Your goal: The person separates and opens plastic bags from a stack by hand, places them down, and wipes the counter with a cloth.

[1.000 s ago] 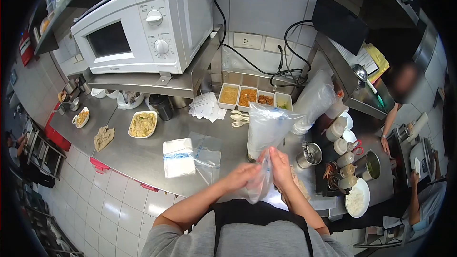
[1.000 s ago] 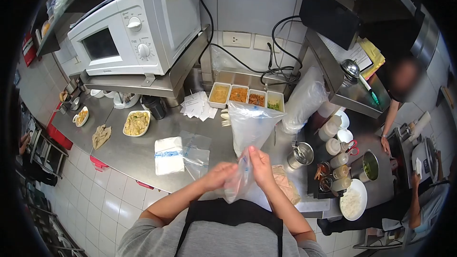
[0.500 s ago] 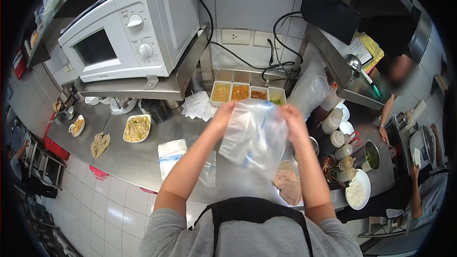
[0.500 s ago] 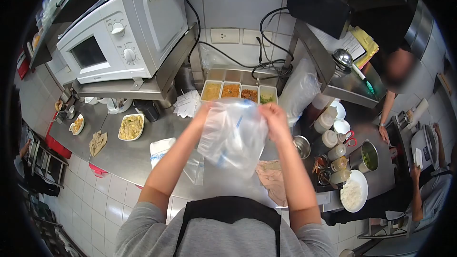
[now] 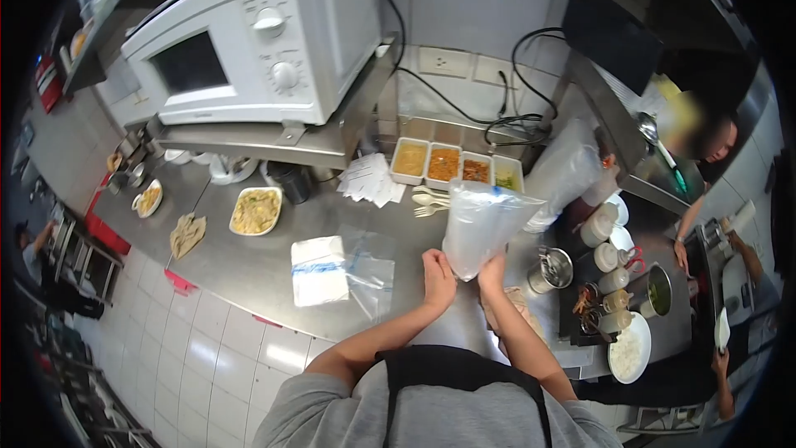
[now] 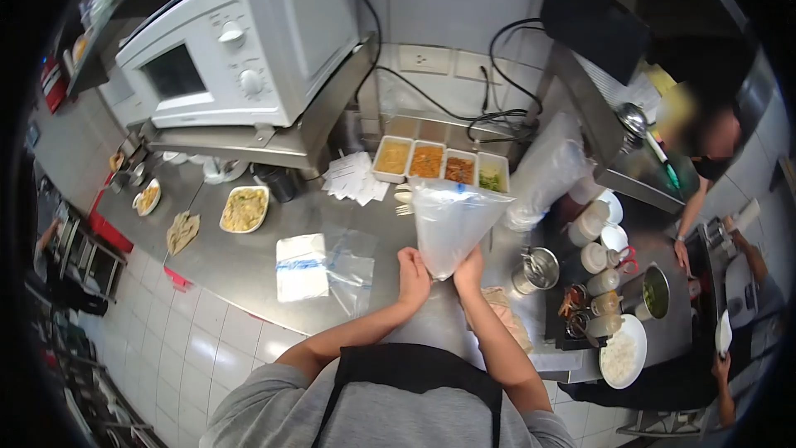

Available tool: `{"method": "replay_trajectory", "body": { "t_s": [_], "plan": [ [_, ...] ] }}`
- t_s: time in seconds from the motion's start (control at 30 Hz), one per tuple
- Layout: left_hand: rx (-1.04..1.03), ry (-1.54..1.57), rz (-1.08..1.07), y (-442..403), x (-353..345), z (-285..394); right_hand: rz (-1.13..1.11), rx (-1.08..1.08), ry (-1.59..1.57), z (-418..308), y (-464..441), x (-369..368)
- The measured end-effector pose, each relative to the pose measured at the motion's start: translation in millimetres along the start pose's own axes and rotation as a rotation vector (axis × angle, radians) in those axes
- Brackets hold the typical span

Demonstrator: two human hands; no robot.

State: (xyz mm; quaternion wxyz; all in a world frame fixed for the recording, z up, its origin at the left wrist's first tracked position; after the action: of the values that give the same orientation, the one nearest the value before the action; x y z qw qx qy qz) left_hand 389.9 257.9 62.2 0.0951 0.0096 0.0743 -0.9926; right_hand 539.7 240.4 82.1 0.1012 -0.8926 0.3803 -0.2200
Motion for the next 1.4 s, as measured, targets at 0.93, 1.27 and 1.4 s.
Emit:
{"method": "replay_trajectory", "body": {
  "t_s": [0.93,1.27,1.4],
  "plan": [
    [-0.069,0.357,-0.751,-22.8,114.4,163.9,-0.772,0.262,-0.408,-168.1,39.8,28.0],
    [0.061,0.436,-0.909,-5.8,82.5,172.4,-0.572,0.593,-0.076,-184.6,47.3,47.4],
    [0.038,0.502,-0.934,-10.4,80.5,163.1,-0.492,0.638,-0.013,-182.4,50.7,52.0]
  ]
}}
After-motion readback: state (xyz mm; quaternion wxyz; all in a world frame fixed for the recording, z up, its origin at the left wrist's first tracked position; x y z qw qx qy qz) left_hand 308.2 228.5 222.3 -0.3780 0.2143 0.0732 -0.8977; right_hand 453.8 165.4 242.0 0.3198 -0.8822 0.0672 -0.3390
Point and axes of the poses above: each hand's wrist, its own y-axis away from the middle knuckle, its own x-axis out of the back of the hand, z = x × y, the point moved 5 cm from there along -y, towards the middle knuckle, and after that the axes turned 6 degrees about z, right-handed, at the moved point
